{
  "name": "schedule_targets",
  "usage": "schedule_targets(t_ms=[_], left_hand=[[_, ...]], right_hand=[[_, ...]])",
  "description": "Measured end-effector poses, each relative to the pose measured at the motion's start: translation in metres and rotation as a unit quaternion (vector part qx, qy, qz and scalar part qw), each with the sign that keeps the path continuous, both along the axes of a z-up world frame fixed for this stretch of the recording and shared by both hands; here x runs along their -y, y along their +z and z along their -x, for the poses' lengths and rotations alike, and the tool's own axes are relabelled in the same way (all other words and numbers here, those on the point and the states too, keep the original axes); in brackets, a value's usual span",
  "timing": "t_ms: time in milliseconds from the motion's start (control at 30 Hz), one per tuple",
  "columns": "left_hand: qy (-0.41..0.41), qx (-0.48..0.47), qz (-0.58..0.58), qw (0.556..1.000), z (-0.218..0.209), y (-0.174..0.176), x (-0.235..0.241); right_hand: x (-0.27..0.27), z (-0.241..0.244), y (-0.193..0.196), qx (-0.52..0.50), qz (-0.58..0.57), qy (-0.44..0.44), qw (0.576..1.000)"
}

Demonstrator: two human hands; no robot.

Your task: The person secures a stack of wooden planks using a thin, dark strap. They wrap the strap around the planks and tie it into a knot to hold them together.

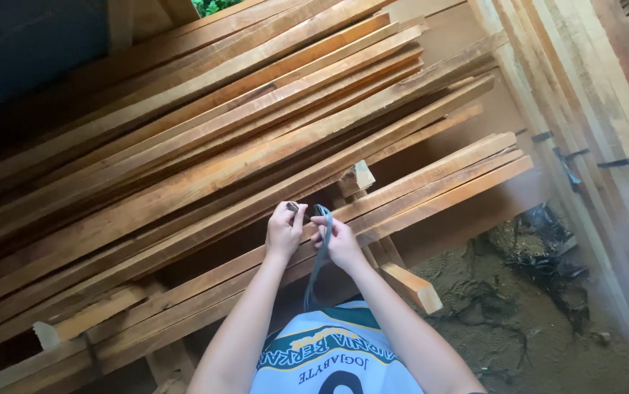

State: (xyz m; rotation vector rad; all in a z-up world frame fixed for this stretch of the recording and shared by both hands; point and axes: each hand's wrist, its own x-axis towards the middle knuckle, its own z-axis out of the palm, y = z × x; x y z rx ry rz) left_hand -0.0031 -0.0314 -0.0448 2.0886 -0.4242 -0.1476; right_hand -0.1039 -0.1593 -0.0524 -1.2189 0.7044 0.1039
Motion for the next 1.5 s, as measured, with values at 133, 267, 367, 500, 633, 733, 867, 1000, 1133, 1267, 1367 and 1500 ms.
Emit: schedule_targets(t_ms=[133,267,367,500,633,733,867,1000,1133,1267,1367,1500], left_hand=[[-0.001,0.022,0.052,0.998,0.001,0.019,0.001],[-0.031,0.059,0.116,0.991,0.003,0.010,-0.003],[-0.062,0.067,0.137,0.986,0.004,0.013,-0.007],[-0.031,-0.091,0.172,0.980,-0.007,0.008,-0.011],[0.006,-0.340,0.062,0.938,-0.033,-0.027,-0.019],[-0.034,-0.344,-0.036,0.938,-0.038,-0.032,-0.026],[-0.089,-0.425,-0.081,0.897,-0.033,-0.028,-0.020],[-0.120,-0.425,-0.091,0.892,-0.035,-0.033,-0.002],[-0.105,-0.466,-0.029,0.878,-0.033,0.012,-0.005],[-0.202,-0.394,-0.074,0.894,-0.028,-0.011,-0.018],[-0.195,-0.342,-0.116,0.912,-0.024,-0.014,-0.023],[-0.083,-0.294,-0.088,0.948,-0.015,-0.007,-0.021]], right_hand=[[-0.010,-0.019,0.046,-0.062,0.209,0.075,0.973],[-0.023,-0.023,0.018,-0.049,0.395,0.110,0.911],[-0.026,-0.030,0.023,-0.088,0.444,0.128,0.883],[-0.025,-0.027,0.028,-0.001,0.471,0.139,0.871],[-0.022,-0.024,0.027,0.017,0.469,0.144,0.871],[-0.021,-0.024,0.021,0.014,0.469,0.152,0.870],[-0.015,-0.021,0.024,0.049,0.491,0.173,0.852],[-0.008,-0.027,0.050,0.083,0.439,0.187,0.875],[-0.007,-0.028,0.041,0.082,0.347,0.128,0.926],[-0.011,-0.022,0.017,-0.007,0.219,0.039,0.975],[-0.010,-0.023,0.032,-0.001,0.195,0.047,0.980],[-0.007,-0.013,0.019,0.043,0.159,0.043,0.985]])
